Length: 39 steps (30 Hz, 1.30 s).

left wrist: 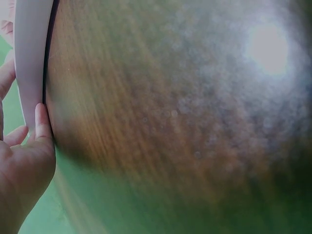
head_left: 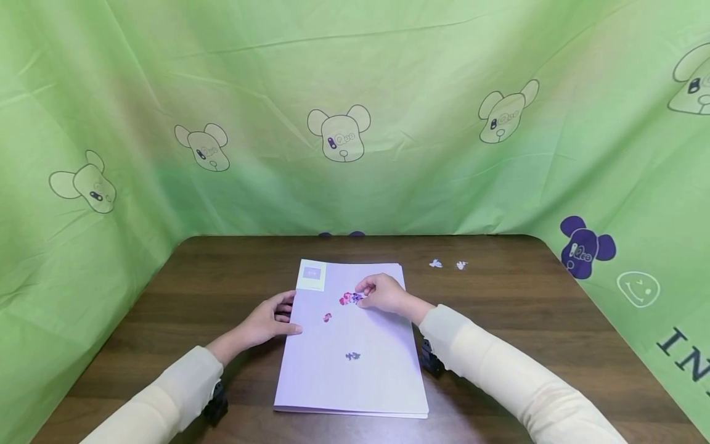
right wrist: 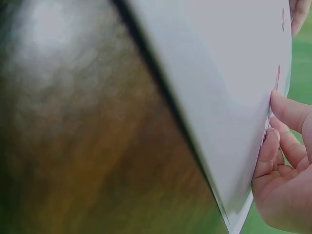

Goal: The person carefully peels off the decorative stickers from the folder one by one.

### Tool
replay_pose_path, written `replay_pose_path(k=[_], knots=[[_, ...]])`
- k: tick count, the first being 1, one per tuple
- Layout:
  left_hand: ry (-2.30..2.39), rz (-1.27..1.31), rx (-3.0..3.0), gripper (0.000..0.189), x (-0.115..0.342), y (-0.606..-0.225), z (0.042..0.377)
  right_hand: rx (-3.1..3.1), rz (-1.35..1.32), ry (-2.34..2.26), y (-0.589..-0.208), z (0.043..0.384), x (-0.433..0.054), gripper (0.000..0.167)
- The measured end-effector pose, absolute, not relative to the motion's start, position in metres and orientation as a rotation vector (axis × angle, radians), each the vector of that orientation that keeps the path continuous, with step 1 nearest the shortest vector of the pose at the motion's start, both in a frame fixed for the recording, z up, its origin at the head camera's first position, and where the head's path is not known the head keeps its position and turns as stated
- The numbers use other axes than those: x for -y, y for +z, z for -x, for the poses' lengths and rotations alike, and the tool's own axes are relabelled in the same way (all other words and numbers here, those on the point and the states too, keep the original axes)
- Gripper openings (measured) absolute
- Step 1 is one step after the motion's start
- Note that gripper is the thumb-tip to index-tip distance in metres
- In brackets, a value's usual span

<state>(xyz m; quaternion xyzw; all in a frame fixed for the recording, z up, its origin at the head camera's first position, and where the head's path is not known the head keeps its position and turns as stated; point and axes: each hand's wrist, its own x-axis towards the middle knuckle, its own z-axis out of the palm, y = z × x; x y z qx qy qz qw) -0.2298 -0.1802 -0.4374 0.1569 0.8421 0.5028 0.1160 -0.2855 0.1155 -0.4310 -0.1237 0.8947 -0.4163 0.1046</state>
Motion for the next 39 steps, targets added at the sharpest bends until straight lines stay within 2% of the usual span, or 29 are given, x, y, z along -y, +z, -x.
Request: replay_pose_path(k=[8,16,27,34,39], knots=[[1.463,-0.451,-2.465,0.081,0.1812,-0.4427,0.2327,-2.660,0.399,-1.188,-0.4319,0.2851,-0.1155,0.017],[1.458,-0.452,-2.477,0.081,0.1814,-0.4429,0.2330,-2.661,0.378,-1.220,-0.4321,0.2839,-0.1161,0.024],[1.465,-0.439,-2.467,0.081,0.1825,-0.4442,0.2341,-2.677,0.459,-1.166,-0.4290,0.2822,-0.1153,0.013],[1.475,-0.440,-2.458,0.081,0.1825,-0.4438,0.2342,-2.690,0.426,-1.178,-0.4298,0.2830,-0.1151,0.021],[1.474,-0.450,-2.458,0.080,0.1824,-0.4431,0.2346,-2.700,0.414,-1.169,-0.4294,0.2832,-0.1147,0.020]])
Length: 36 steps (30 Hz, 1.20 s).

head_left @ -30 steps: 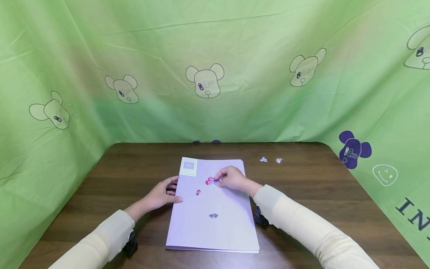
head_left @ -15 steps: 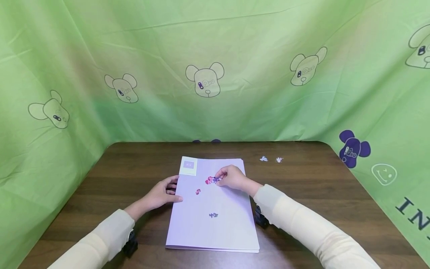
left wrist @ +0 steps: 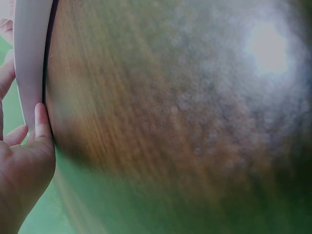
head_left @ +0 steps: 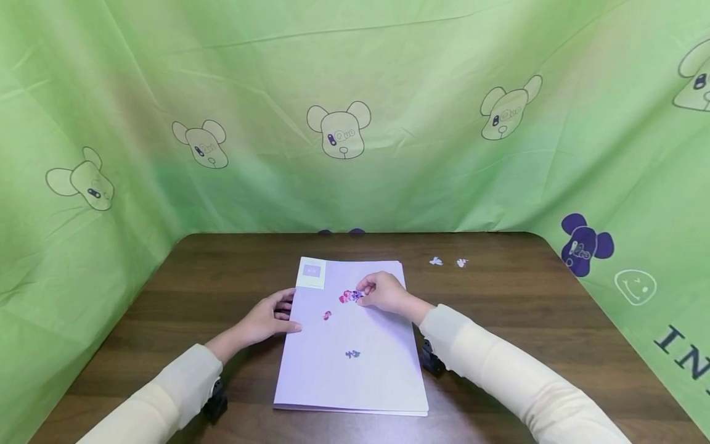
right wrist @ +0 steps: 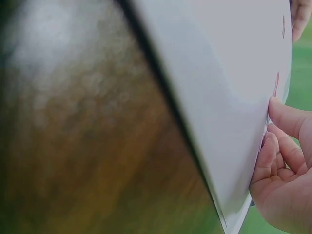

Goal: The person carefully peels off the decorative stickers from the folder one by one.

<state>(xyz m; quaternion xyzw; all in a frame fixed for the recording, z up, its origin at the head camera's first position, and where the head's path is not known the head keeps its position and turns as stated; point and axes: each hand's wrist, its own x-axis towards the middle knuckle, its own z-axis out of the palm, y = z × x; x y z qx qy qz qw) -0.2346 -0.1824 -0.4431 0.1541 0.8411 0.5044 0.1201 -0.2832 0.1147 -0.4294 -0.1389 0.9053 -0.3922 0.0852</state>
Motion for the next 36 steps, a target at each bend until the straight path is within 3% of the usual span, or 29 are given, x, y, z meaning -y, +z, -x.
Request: replay_pose_path(k=[9,16,23,31,36], knots=[[1.474,-0.439,-2.456,0.081,0.184,-0.444,0.235,-2.708,0.486,-1.153,-0.431,0.283,-0.114,0.012],[1.476,-0.452,-2.452,0.081,0.184,-0.444,0.237,-2.712,0.447,-1.181,-0.432,0.284,-0.114,0.023],[1.479,-0.449,-2.448,0.080,0.182,-0.435,0.232,-2.726,0.486,-1.162,-0.433,0.285,-0.113,0.016],[1.472,-0.443,-2.458,0.081,0.184,-0.444,0.237,-2.683,0.494,-1.114,-0.427,0.289,-0.117,0.035],[1.482,-0.449,-2.449,0.081,0.183,-0.443,0.237,-2.665,0.548,-1.061,-0.424,0.293,-0.119,0.030]])
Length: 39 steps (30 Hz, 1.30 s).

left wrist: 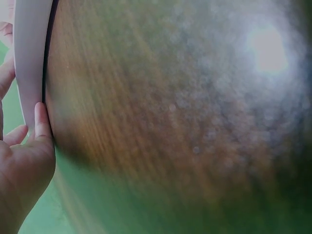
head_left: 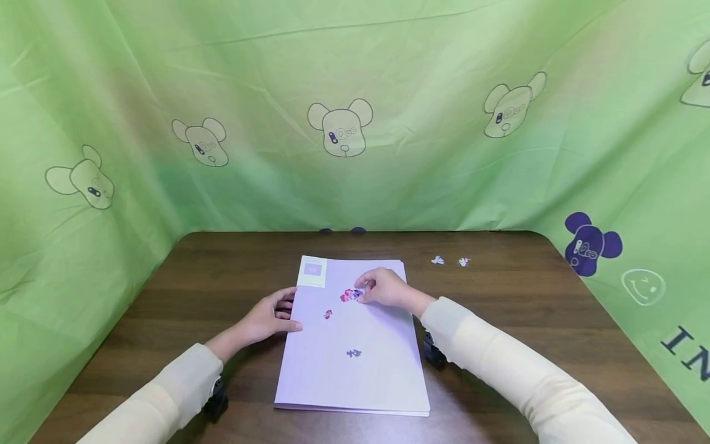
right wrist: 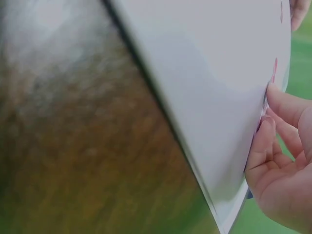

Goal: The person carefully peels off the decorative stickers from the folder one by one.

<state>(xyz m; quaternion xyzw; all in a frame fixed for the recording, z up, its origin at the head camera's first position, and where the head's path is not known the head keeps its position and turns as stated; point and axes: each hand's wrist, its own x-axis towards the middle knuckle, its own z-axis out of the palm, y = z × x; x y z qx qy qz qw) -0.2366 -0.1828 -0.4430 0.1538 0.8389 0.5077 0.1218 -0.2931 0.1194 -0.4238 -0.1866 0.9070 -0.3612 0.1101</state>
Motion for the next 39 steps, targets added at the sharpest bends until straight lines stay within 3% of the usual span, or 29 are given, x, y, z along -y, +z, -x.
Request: replay_pose_path(k=[21,29,39], knots=[[1.470,-0.435,-2.452,0.080,0.1830,-0.4404,0.2358,-2.745,0.631,-1.085,-0.4308,0.2885,-0.1160,0.006],[1.499,-0.491,-2.439,0.079,0.1816,-0.4414,0.2379,-2.790,0.616,-1.060,-0.4302,0.2883,-0.1164,0.016],[1.501,-0.485,-2.434,0.079,0.1829,-0.4433,0.2375,-2.791,0.643,-1.051,-0.4306,0.2852,-0.1154,0.009]])
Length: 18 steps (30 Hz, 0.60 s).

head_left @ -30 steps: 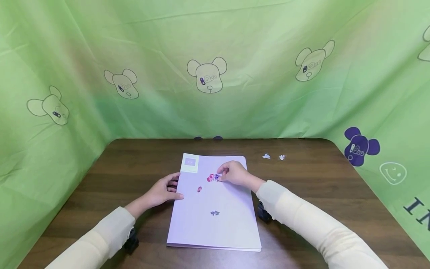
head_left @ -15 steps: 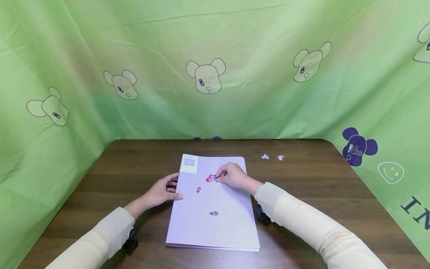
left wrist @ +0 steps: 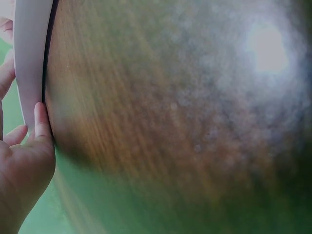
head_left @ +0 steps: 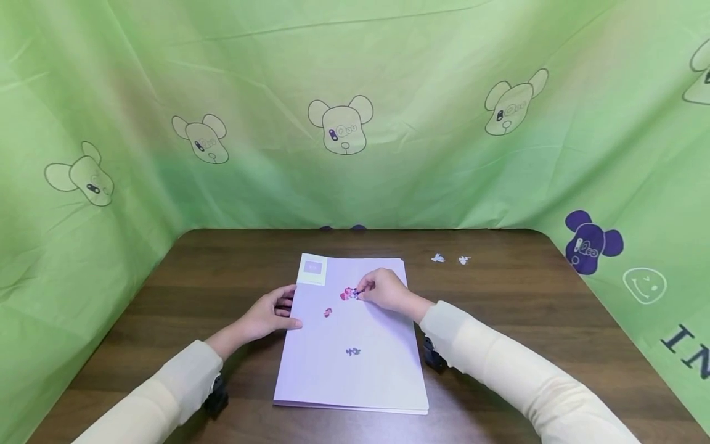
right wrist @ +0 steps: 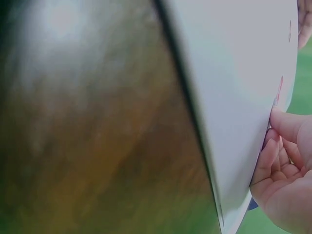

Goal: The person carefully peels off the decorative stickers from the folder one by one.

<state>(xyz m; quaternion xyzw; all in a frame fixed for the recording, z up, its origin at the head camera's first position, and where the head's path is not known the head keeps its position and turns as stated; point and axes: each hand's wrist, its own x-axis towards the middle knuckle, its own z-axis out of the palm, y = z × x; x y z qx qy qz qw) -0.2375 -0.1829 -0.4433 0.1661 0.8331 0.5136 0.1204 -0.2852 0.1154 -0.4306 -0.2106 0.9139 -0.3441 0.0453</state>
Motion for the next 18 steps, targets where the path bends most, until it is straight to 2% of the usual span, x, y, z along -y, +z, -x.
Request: replay_pose_path(k=[7,14,18], knots=[[1.480,-0.481,-2.445,0.078,0.181,-0.438,0.235,-2.806,0.645,-1.057,-0.431,0.286,-0.115,0.015],[1.476,-0.464,-2.449,0.078,0.182,-0.437,0.233,-2.810,0.682,-1.033,-0.431,0.286,-0.115,0.004],[1.487,-0.467,-2.446,0.079,0.184,-0.443,0.237,-2.786,0.688,-1.028,-0.430,0.287,-0.116,0.006]])
